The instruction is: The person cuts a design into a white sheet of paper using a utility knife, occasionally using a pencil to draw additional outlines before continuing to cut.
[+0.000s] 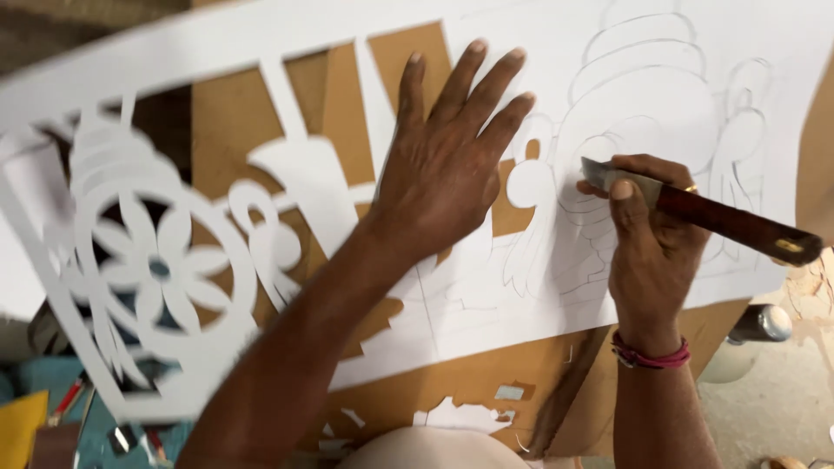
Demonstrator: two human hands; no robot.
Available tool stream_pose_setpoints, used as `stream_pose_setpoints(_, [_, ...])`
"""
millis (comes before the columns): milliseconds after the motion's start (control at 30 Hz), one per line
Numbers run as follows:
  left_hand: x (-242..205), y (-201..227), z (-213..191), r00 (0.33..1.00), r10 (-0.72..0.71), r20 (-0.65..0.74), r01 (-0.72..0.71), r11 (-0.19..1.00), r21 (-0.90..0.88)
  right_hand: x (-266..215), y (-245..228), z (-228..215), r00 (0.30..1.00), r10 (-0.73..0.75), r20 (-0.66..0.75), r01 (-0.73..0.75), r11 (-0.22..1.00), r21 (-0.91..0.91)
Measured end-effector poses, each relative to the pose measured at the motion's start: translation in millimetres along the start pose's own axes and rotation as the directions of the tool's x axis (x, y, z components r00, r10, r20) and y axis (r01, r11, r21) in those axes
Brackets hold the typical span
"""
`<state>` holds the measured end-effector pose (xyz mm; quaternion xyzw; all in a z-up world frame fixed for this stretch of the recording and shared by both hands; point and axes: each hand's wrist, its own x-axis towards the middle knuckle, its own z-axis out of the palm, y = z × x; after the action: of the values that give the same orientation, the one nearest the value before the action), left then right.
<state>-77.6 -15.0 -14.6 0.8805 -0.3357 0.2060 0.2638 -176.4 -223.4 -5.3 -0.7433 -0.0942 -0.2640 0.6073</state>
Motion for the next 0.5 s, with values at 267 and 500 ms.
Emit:
stream_pose_setpoints(267, [-4, 0, 16, 1.0, -0.011, -0.005, 0.012, 0.986, 0.167, 16, -3, -24, 0.996, 0.061, 0.064, -0.046, 0.976, -0.214])
stream_pose_setpoints(500, [-21, 2, 28, 0.999, -0.02, -0.032, 0.023, 0.997, 0.068, 90, 3, -30, 0.869, -0.109, 0.482, 0.307, 0.883, -0.355])
